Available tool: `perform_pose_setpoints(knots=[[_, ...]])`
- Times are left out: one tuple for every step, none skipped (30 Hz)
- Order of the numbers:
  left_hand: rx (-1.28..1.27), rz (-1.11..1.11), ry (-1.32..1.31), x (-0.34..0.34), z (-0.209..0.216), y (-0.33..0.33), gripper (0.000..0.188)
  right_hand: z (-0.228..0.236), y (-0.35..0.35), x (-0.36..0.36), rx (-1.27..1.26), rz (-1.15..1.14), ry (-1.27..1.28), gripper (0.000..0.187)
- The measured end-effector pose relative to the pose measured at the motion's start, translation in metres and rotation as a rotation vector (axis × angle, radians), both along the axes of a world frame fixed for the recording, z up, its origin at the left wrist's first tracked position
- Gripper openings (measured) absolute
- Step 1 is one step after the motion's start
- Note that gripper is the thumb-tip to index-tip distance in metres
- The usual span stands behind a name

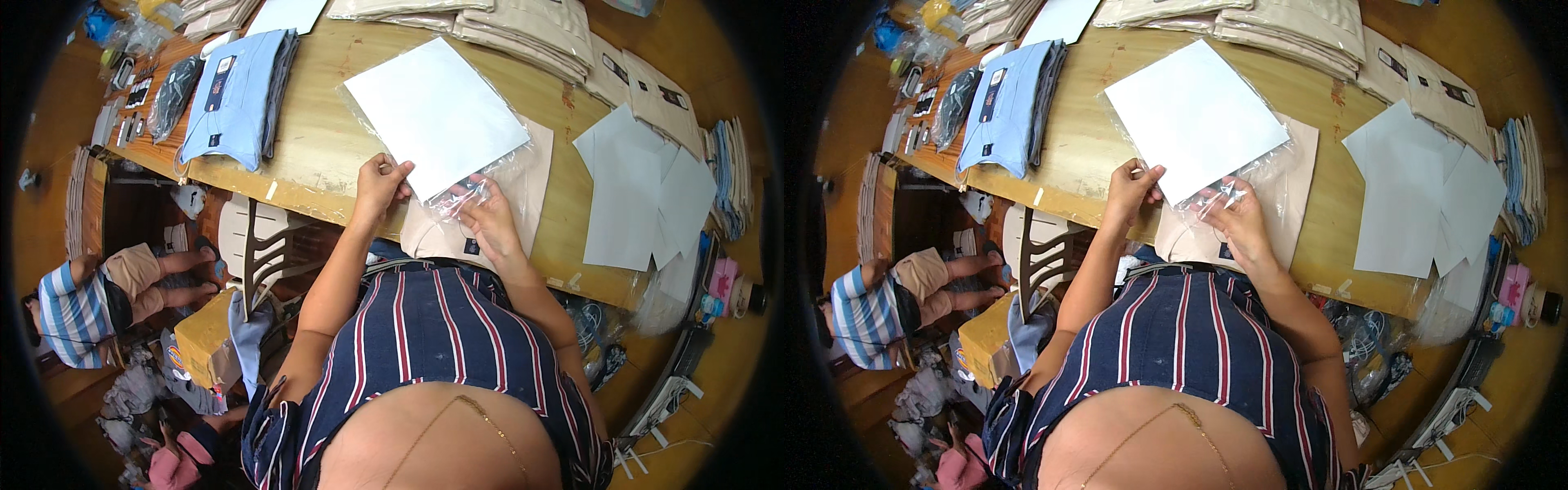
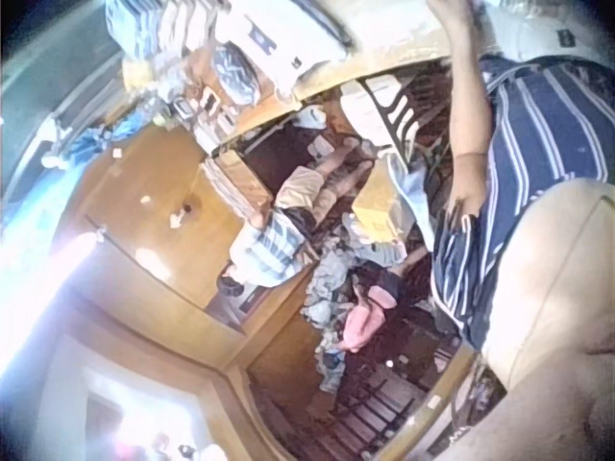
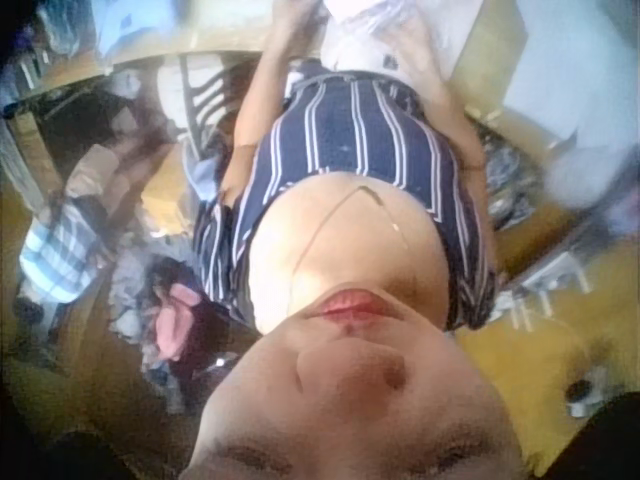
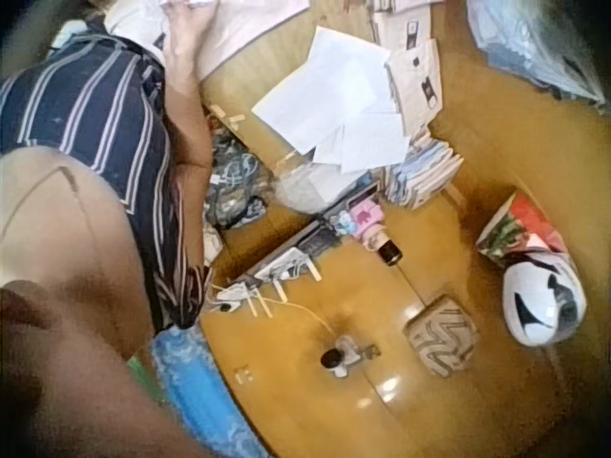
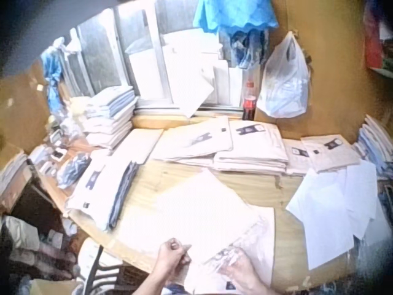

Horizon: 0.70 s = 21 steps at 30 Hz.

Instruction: The person packs folded shirts into plastic bags and sorts sheets of paper. The person places individual folded shirts into clear plastic sleeves, seals them by hand, and stacks them, then gathers and aligns a stack of white papers.

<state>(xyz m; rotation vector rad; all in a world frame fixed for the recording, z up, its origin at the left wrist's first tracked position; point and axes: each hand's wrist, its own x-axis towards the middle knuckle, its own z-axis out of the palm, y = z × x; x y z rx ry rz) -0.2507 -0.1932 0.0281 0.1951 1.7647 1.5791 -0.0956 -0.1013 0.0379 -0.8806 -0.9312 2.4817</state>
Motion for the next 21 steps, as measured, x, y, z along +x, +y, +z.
perform_pose_setpoints(knots=[[0.071,0.028,-0.063,0.002,-0.001,0.0,0.017,0.002,-0.003,-0.003,0.005,0.0,-0.041,0.038],[0.107,0.022,-0.102,0.004,0.0,-0.001,0.018,0.004,-0.005,-0.005,0.01,-0.001,-0.082,0.038],[0.108,-0.026,-0.112,0.007,0.002,-0.002,0.016,0.005,-0.005,-0.008,0.015,-0.005,-0.124,0.039],[0.11,-0.074,-0.12,0.01,0.004,-0.004,0.015,0.006,-0.005,-0.01,0.007,-0.04,-0.089,0.043],[0.111,-0.123,-0.129,0.013,0.006,-0.006,0.014,0.005,-0.002,-0.009,0.038,-0.038,-0.098,0.045],[0.088,-0.125,-0.116,0.016,0.01,-0.01,0.015,0.003,0.003,-0.006,0.074,-0.027,-0.106,0.046],[0.078,-0.081,-0.102,0.017,0.011,-0.014,0.015,0.001,0.009,-0.004,0.109,-0.019,-0.108,0.048],[0.069,-0.036,-0.089,0.016,0.012,-0.019,0.016,0.002,0.015,0.002,0.12,0.013,-0.196,0.056],[0.059,0.01,-0.078,0.016,0.013,-0.024,0.016,0.009,0.017,0.007,0.18,0.051,-0.225,0.057],[0.076,0.037,-0.053,0.017,0.008,-0.03,0.017,0.019,0.019,0.015,0.237,0.086,-0.254,0.059],[-0.084,-0.051,0.042,0.017,0.01,-0.04,0.018,0.024,0.021,0.023,0.294,0.119,-0.284,0.061],[-0.241,-0.152,0.134,0.015,0.019,-0.05,0.019,0.023,0.026,0.035,0.301,0.139,-0.269,0.062],[-0.396,-0.248,0.231,0.009,0.025,-0.058,0.021,0.022,0.032,0.047,0.31,0.162,-0.251,0.064],[-0.404,-0.133,0.386,-0.003,0.022,-0.065,0.024,0.021,0.039,0.057,0.318,0.184,-0.234,0.066],[-0.41,-0.014,0.538,-0.012,0.016,-0.074,0.027,0.019,0.046,0.066,0.322,0.214,-0.214,0.068],[-0.378,0.085,0.762,-0.027,0.012,-0.076,0.026,0.018,0.05,0.074,0.324,0.249,-0.197,0.071],[-0.341,0.184,0.984,-0.042,0.009,-0.071,0.027,0.018,0.053,0.078,0.325,0.283,-0.181,0.073],[-0.24,0.207,0.78,-0.05,0.006,-0.062,0.026,0.026,0.055,0.077,0.341,0.34,-0.206,0.072],[-0.135,0.221,0.578,-0.058,0.004,-0.051,0.025,0.026,0.057,0.078,0.335,0.376,-0.2,0.072],[-0.03,0.231,0.374,-0.062,0.002,-0.045,0.024,0.025,0.059,0.08,0.329,0.411,-0.195,0.071],[-0.062,0.188,0.408,-0.065,-0.002,-0.04,0.022,0.024,0.061,0.083,0.319,0.438,-0.195,0.07]])
